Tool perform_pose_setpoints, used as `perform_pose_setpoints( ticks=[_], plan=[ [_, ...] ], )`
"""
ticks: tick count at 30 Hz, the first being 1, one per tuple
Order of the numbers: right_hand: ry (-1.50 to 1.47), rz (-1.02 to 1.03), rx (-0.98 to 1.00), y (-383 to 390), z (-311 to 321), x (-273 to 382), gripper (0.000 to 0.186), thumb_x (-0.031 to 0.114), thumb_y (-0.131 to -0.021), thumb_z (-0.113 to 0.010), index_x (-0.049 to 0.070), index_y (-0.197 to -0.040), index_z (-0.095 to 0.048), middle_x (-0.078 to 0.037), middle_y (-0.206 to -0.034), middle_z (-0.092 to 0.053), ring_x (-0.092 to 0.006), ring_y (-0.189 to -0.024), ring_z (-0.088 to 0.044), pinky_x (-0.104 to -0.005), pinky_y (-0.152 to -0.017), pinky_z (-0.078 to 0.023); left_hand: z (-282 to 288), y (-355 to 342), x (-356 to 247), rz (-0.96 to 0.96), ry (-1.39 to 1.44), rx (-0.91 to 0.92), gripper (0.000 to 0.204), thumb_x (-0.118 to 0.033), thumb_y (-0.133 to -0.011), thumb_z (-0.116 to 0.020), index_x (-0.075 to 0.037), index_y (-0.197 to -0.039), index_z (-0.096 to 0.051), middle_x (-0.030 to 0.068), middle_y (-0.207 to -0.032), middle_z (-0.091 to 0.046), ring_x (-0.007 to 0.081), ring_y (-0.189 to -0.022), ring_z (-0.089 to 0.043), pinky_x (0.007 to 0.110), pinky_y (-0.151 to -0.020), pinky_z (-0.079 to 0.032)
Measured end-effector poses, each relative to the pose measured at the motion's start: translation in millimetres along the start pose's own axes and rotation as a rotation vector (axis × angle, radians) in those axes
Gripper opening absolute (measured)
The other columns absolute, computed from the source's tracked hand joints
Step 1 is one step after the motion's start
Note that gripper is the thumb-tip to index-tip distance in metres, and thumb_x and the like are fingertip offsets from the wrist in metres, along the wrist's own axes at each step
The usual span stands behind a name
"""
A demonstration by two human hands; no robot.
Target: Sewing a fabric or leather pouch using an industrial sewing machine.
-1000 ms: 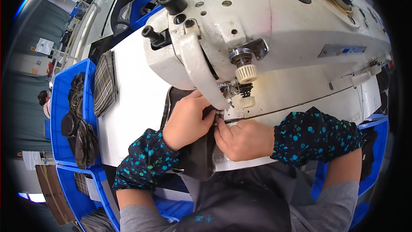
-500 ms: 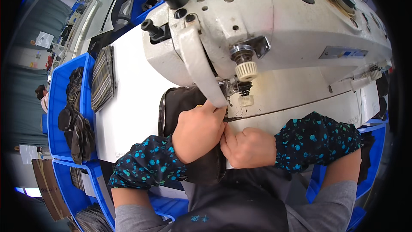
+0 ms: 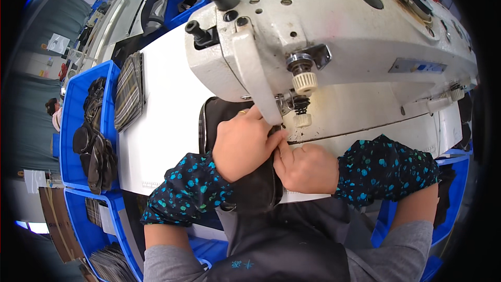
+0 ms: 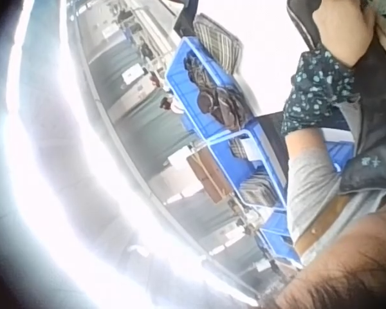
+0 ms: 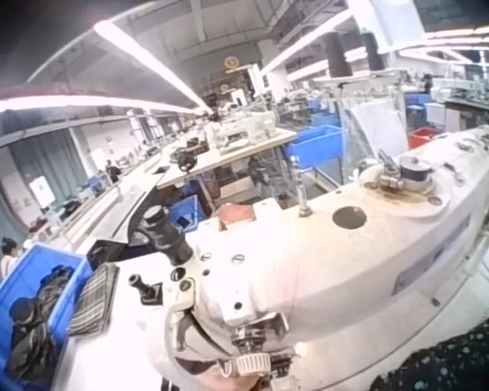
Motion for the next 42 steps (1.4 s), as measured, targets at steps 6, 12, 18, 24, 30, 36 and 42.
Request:
perform_pose_setpoints(
  ticks=[6,12,18,24,30,36,42],
  plan=[
    [-0.095,0.100,0.030,9,14,27,0.026,0.022,-0.070,-0.061,0.000,-0.081,-0.070,-0.034,-0.102,-0.072,-0.0142,-0.048,-0.052,-0.0270,-0.044,-0.038,68,61,57,0.217,-0.250,-0.432,0.065,-0.025,-0.085,-0.080,-0.002,-0.140,-0.054,0.0208,-0.124,-0.060,0.0382,-0.104,-0.061,0.045,-0.089,-0.050],
    [-0.373,0.258,-0.172,12,42,50,0.015,0.022,-0.073,-0.062,0.008,-0.072,-0.058,-0.007,-0.072,-0.056,-0.0120,-0.053,-0.049,-0.0253,-0.047,-0.036,26,148,113,0.670,0.509,-0.167,0.070,-0.013,-0.093,-0.075,0.001,-0.151,-0.037,0.0042,-0.073,-0.062,0.0111,-0.063,-0.056,0.024,-0.064,-0.047],
    [-0.438,0.301,-0.159,10,41,49,0.014,0.021,-0.073,-0.062,0.008,-0.073,-0.061,-0.004,-0.074,-0.055,-0.0107,-0.055,-0.048,-0.0239,-0.048,-0.035,42,153,95,0.632,0.175,-0.352,0.047,-0.003,-0.092,-0.071,-0.001,-0.136,-0.052,0.0090,-0.078,-0.061,0.0212,-0.070,-0.060,0.031,-0.068,-0.050],
    [-0.433,0.239,-0.457,14,67,31,0.022,0.015,-0.067,-0.072,0.008,-0.087,-0.073,-0.003,-0.089,-0.067,-0.0089,-0.053,-0.042,-0.0246,-0.046,-0.025,66,147,-22,-0.036,0.223,-0.390,0.040,-0.035,-0.074,-0.088,-0.009,-0.100,-0.072,0.0066,-0.099,-0.068,0.0269,-0.093,-0.065,0.038,-0.089,-0.049],
    [-0.480,0.207,-0.563,18,76,25,0.009,0.010,-0.071,-0.075,0.007,-0.079,-0.071,-0.003,-0.086,-0.065,-0.0081,-0.056,-0.044,-0.0237,-0.046,-0.025,29,140,-37,-0.021,0.170,-0.305,0.041,-0.010,-0.059,-0.079,-0.011,-0.100,-0.072,0.0020,-0.101,-0.068,0.0224,-0.097,-0.064,0.046,-0.102,-0.044],
    [-0.464,0.136,-0.513,9,81,17,0.010,0.011,-0.070,-0.073,0.009,-0.080,-0.070,-0.002,-0.085,-0.065,-0.0072,-0.053,-0.042,-0.0227,-0.046,-0.024,36,141,-42,-0.037,0.069,-0.313,0.033,-0.009,-0.062,-0.076,-0.011,-0.095,-0.071,-0.0002,-0.095,-0.066,0.0193,-0.087,-0.062,0.046,-0.103,-0.043],
    [-0.249,0.252,-0.401,15,77,44,0.013,0.015,-0.079,-0.064,0.004,-0.082,-0.071,-0.009,-0.084,-0.069,-0.0076,-0.053,-0.047,-0.0224,-0.046,-0.027,30,142,-48,-0.050,0.044,-0.293,0.026,-0.009,-0.067,-0.076,-0.012,-0.092,-0.072,-0.0016,-0.090,-0.066,0.0174,-0.083,-0.062,0.045,-0.101,-0.046]
  ],
)
Point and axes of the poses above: each hand's wrist, its own y-axis away from the middle knuckle, its own z-axis out of the back of the hand, x = y × z, the point moved 10 cm from there along -y, towards the middle knuckle
